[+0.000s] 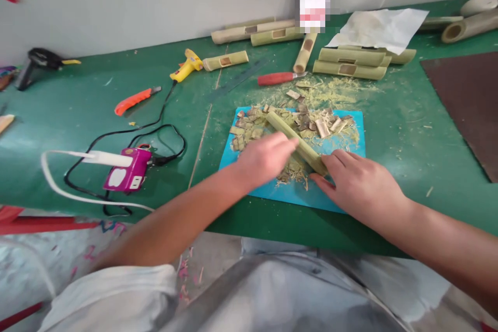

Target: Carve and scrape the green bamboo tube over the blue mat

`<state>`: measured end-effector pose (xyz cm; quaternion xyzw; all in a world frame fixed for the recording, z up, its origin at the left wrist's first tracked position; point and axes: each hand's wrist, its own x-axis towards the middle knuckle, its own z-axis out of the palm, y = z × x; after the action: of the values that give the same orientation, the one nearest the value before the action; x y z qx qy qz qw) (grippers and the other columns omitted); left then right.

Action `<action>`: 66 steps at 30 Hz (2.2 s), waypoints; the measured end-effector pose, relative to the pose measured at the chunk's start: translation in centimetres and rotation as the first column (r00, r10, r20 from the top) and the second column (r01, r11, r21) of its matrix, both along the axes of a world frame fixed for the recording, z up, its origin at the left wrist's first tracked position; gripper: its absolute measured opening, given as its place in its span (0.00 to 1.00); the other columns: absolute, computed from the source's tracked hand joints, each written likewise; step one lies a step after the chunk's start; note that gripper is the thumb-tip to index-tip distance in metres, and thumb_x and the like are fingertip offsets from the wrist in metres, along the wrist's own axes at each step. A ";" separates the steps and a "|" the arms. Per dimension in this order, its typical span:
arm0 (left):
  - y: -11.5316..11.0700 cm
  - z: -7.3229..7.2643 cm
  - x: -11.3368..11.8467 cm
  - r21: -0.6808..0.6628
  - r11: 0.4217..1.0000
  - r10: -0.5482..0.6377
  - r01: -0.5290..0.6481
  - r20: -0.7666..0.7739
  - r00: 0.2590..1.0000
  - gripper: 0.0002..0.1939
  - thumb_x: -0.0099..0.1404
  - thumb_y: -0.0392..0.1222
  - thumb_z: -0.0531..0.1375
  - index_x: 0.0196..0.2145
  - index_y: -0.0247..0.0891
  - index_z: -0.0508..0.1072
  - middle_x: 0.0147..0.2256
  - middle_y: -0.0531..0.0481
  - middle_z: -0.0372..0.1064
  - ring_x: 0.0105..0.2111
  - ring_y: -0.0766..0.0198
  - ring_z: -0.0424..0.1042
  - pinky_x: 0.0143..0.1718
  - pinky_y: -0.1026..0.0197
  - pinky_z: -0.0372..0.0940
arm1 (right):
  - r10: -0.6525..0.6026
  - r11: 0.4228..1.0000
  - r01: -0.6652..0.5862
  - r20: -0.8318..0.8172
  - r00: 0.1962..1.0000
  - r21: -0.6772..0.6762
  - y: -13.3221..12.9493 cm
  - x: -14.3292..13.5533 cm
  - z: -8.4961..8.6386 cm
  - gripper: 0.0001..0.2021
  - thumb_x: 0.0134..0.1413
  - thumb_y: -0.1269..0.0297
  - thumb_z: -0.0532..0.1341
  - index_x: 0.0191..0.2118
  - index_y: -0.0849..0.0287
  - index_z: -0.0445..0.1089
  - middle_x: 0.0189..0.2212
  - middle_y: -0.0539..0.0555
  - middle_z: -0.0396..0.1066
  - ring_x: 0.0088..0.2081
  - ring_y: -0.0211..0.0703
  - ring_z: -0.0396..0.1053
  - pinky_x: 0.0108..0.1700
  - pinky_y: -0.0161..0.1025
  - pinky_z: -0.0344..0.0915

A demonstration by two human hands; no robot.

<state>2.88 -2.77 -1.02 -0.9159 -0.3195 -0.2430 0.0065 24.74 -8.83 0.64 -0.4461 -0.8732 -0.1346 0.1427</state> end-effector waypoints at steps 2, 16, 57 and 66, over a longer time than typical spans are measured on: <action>0.2 -0.1 -0.2 0.025 0.998 0.062 -0.063 0.037 0.997 0.15 0.74 0.38 0.49 0.45 0.30 0.74 0.32 0.45 0.72 0.31 0.65 0.72 0.32 0.64 0.68 | -0.002 1.000 0.002 -0.006 1.000 0.008 0.0 0.0 -0.1 0.13 0.61 0.61 0.56 0.30 0.63 0.70 0.23 0.53 0.65 0.25 0.41 0.64 0.27 0.39 0.55; 1.3 -0.4 -0.8 -0.067 0.997 -0.036 0.040 0.050 0.998 0.15 0.74 0.38 0.50 0.48 0.32 0.74 0.33 0.47 0.73 0.31 0.67 0.72 0.33 0.67 0.69 | 0.003 1.000 -0.003 0.007 1.000 0.006 0.0 0.0 0.0 0.13 0.62 0.61 0.56 0.29 0.61 0.69 0.23 0.52 0.65 0.25 0.41 0.62 0.28 0.38 0.54; 0.1 -0.2 -0.2 0.010 0.998 0.061 -0.062 0.030 0.998 0.15 0.74 0.38 0.49 0.46 0.30 0.74 0.33 0.45 0.73 0.32 0.65 0.73 0.33 0.64 0.68 | -0.090 0.994 0.085 -0.077 0.993 -0.069 0.0 0.1 -0.5 0.15 0.61 0.57 0.57 0.29 0.62 0.69 0.22 0.51 0.65 0.23 0.37 0.60 0.25 0.38 0.49; 1.0 -0.3 -0.3 0.023 0.999 0.033 -0.033 0.025 0.999 0.14 0.73 0.38 0.50 0.47 0.31 0.74 0.33 0.45 0.73 0.32 0.65 0.73 0.34 0.64 0.69 | -0.078 0.995 0.073 -0.065 0.995 -0.073 -0.1 -0.1 -0.5 0.13 0.60 0.58 0.57 0.29 0.61 0.68 0.23 0.51 0.66 0.24 0.38 0.61 0.26 0.38 0.49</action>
<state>2.56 -1.79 -1.29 -0.9072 -0.3319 -0.2579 0.0170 24.60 -8.93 0.10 -0.4877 -0.8546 -0.0940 0.1512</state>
